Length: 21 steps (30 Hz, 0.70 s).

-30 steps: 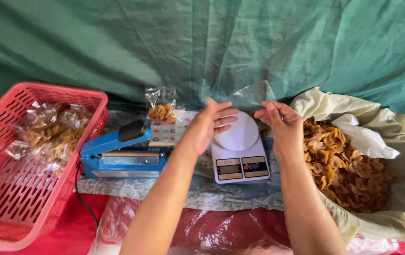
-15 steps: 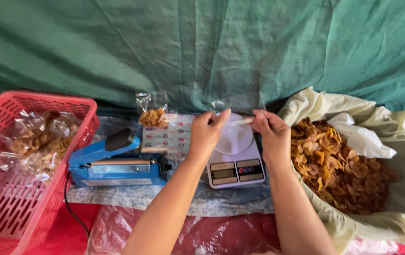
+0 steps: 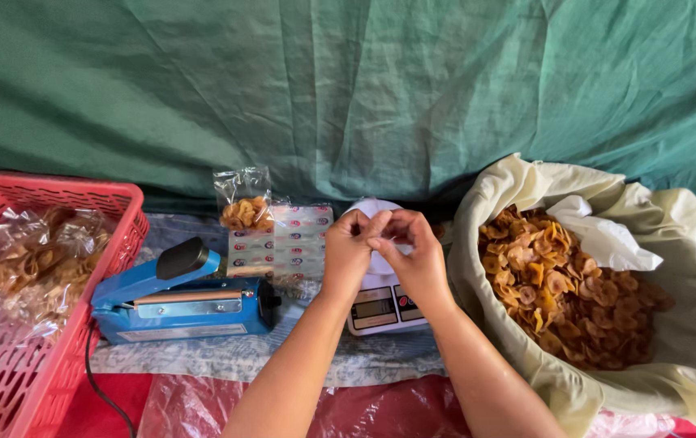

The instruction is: The person scoops dried orange snacks from a large sack into small plastic bags placed on a digital scale. They adjust the quantity to reach a target weight, then seal the bags using a handheld heat sealer and place the finished packages into a red basket.

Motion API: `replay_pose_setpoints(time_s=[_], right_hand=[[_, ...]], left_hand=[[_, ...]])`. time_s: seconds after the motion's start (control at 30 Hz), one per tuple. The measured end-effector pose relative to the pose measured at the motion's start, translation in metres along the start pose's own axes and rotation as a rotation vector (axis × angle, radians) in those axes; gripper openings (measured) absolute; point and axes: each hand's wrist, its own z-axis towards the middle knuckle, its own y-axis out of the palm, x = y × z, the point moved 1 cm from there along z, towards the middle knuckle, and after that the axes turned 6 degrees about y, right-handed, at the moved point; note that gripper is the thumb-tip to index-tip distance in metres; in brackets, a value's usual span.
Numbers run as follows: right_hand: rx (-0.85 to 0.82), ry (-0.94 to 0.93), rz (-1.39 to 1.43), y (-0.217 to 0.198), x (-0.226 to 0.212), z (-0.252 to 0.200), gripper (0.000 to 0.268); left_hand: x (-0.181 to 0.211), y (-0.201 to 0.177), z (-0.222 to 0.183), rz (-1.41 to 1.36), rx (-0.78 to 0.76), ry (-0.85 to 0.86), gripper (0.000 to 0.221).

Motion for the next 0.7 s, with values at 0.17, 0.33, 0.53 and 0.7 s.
replay_pose_setpoints(time_s=[0.17, 0.33, 0.53, 0.7], right_hand=[[0.026, -0.033, 0.056, -0.005, 0.013, 0.001, 0.023], [0.125, -0.243, -0.382, -0.018, -0.024, -0.004, 0.025], [0.259, -0.202, -0.748, -0.026, -0.082, -0.005, 0.033], [0.198, -0.101, -0.726, -0.063, -0.101, -0.009, 0.028]], left_hand=[[0.003, -0.007, -0.002, -0.074, -0.016, -0.050, 0.040], [0.038, -0.002, -0.007, 0.310, 0.045, 0.086, 0.030], [0.103, 0.022, -0.024, 0.544, -0.148, 0.469, 0.026], [0.134, 0.043, -0.030, 0.809, -0.506, 0.773, 0.020]])
